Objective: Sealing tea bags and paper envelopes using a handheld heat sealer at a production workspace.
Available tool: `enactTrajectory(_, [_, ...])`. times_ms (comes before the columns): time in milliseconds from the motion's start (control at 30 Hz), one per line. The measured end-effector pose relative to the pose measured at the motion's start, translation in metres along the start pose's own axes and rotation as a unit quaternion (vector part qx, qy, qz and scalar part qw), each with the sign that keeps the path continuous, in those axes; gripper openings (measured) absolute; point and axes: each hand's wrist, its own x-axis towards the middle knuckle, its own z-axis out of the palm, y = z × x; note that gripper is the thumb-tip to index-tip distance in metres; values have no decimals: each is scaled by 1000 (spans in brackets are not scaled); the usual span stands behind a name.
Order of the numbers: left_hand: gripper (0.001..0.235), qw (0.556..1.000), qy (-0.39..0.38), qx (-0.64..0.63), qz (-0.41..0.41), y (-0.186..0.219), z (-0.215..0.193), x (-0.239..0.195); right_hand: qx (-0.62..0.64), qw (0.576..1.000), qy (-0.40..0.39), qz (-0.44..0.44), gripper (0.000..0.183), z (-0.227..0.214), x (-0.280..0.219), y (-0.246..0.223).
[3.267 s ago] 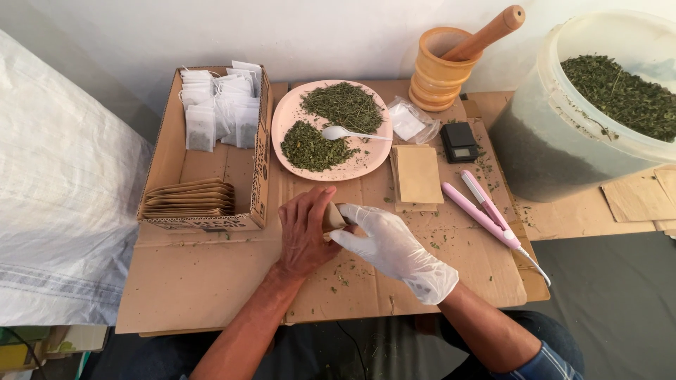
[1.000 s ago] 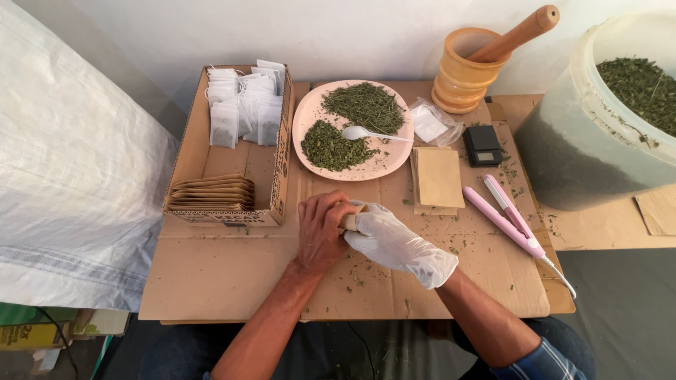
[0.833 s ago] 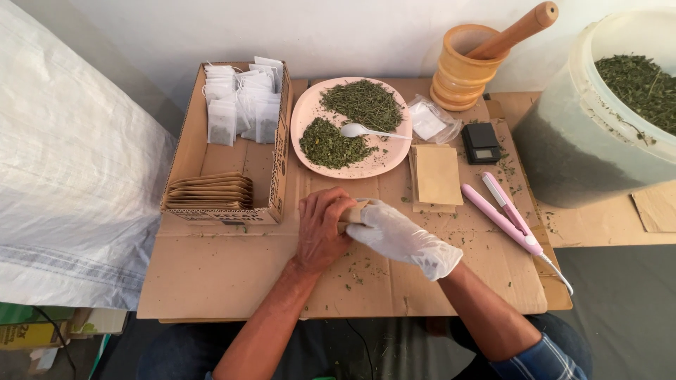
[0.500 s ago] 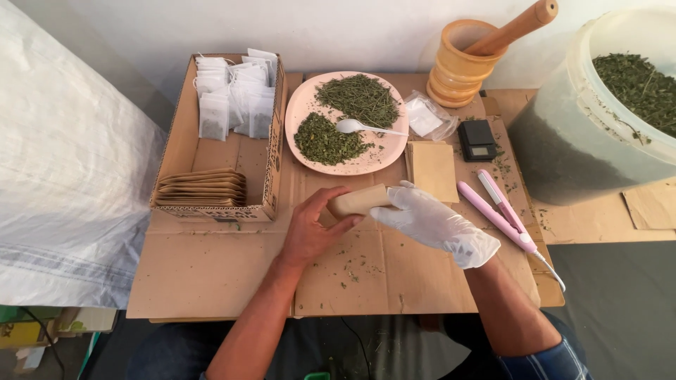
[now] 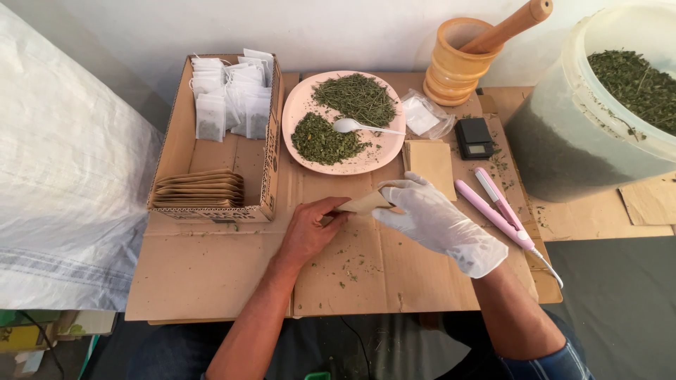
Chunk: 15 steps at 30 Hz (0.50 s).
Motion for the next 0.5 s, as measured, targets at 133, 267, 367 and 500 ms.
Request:
enactTrajectory(133, [26, 999, 17, -28, -6, -3, 1, 0, 49, 998, 7, 30, 41, -19, -9, -15])
enactTrajectory(267, [25, 997, 42, -60, -3, -4, 3, 1, 53, 993, 102, -18, 33, -15, -7, -20])
enactTrajectory(367, [26, 994, 59, -90, -18, -14, 2, 1, 58, 984, 169, -24, 32, -31, -13, -29])
enactTrajectory(500, [27, 979, 97, -174, -45, -30, 2, 0, 107, 951, 286, 37, 49, -51, -24, -52])
